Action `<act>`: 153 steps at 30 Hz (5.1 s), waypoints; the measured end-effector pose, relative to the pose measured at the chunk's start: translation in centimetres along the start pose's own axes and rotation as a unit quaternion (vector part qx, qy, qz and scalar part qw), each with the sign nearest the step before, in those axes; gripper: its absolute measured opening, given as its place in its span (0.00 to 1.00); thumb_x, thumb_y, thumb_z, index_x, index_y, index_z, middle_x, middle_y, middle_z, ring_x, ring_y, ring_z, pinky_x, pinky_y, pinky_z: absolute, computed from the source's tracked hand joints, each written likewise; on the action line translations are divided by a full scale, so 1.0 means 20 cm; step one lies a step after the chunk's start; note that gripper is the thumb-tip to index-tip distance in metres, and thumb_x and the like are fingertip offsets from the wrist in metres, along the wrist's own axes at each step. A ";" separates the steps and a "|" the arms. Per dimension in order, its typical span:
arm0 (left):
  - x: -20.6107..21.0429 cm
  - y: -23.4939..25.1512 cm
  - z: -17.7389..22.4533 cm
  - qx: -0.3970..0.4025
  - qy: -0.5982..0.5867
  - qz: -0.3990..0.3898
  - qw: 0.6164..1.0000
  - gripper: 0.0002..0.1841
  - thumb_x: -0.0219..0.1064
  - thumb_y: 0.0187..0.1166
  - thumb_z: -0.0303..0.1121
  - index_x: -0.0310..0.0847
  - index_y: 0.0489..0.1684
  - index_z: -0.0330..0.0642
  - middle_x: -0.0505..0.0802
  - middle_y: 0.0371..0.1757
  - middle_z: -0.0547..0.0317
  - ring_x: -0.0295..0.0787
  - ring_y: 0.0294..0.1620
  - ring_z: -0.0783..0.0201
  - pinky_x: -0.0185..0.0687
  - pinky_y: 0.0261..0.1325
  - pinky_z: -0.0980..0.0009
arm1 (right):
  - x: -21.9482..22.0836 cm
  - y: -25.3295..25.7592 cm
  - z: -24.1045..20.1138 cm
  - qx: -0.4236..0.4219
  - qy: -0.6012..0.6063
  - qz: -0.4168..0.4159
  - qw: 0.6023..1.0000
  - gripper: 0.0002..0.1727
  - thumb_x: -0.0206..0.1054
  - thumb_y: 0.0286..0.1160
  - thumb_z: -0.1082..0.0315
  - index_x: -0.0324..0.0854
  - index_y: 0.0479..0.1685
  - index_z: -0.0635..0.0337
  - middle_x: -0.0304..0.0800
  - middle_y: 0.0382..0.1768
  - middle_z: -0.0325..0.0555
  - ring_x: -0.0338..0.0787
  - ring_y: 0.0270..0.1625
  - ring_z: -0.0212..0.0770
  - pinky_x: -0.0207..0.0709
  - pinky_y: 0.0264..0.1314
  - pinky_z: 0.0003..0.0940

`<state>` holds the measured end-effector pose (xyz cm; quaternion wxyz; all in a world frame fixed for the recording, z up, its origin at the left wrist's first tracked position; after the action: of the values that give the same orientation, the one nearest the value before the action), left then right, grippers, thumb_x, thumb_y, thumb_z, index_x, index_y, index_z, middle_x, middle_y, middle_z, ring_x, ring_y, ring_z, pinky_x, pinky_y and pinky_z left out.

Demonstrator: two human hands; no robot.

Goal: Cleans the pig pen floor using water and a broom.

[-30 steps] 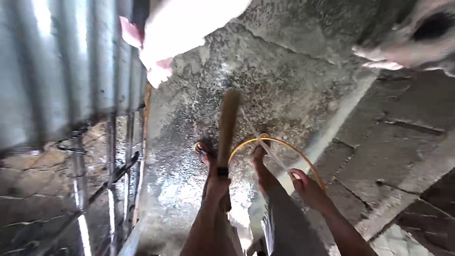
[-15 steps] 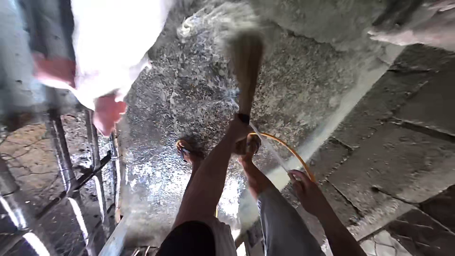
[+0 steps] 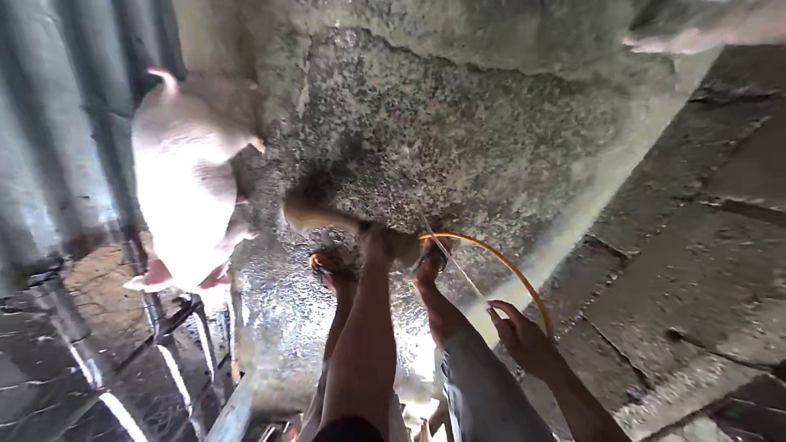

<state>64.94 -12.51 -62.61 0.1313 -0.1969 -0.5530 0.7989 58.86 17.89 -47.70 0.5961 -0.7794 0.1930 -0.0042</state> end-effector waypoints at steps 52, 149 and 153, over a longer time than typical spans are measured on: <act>0.08 0.54 1.14 0.130 0.490 -0.011 0.862 0.44 0.79 0.70 0.37 0.58 0.86 0.35 0.86 0.64 0.33 0.87 0.61 0.42 0.85 0.61 0.42 | 0.38 0.11 -0.35 0.134 0.121 0.084 0.980 0.26 0.50 0.93 0.56 0.74 0.82 0.58 0.92 0.34 0.57 0.91 0.34 0.55 0.84 0.44 0.59; 0.92 -0.34 0.98 0.124 0.679 -0.158 0.706 0.20 0.62 0.85 0.42 0.75 0.68 0.39 0.89 0.51 0.46 0.87 0.45 0.56 0.86 0.46 0.54 | 1.36 -0.98 -0.55 0.331 0.484 0.086 0.806 0.28 0.50 0.93 0.57 0.64 0.90 0.47 0.91 0.57 0.65 0.91 0.59 0.69 0.79 0.64 0.71; 0.99 -0.56 0.26 0.164 0.891 -0.208 0.369 0.29 0.73 0.79 0.43 0.78 0.70 0.29 0.86 0.67 0.34 0.83 0.68 0.44 0.75 0.72 0.44 | 1.76 -1.12 -0.50 0.329 0.566 0.181 0.734 0.27 0.49 0.93 0.60 0.67 0.87 0.55 0.93 0.48 0.67 0.93 0.50 0.69 0.81 0.58 0.70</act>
<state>44.79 -4.34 -53.83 0.7396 -0.6478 0.0034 0.1826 95.67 2.61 -31.89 0.5855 -0.3386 0.6186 -0.3999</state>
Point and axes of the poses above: each hand's wrist, its own y-axis towards the middle knuckle, its own x-axis out of the palm, z = x × y, the point moved 9 cm from there along y, towards the middle knuckle
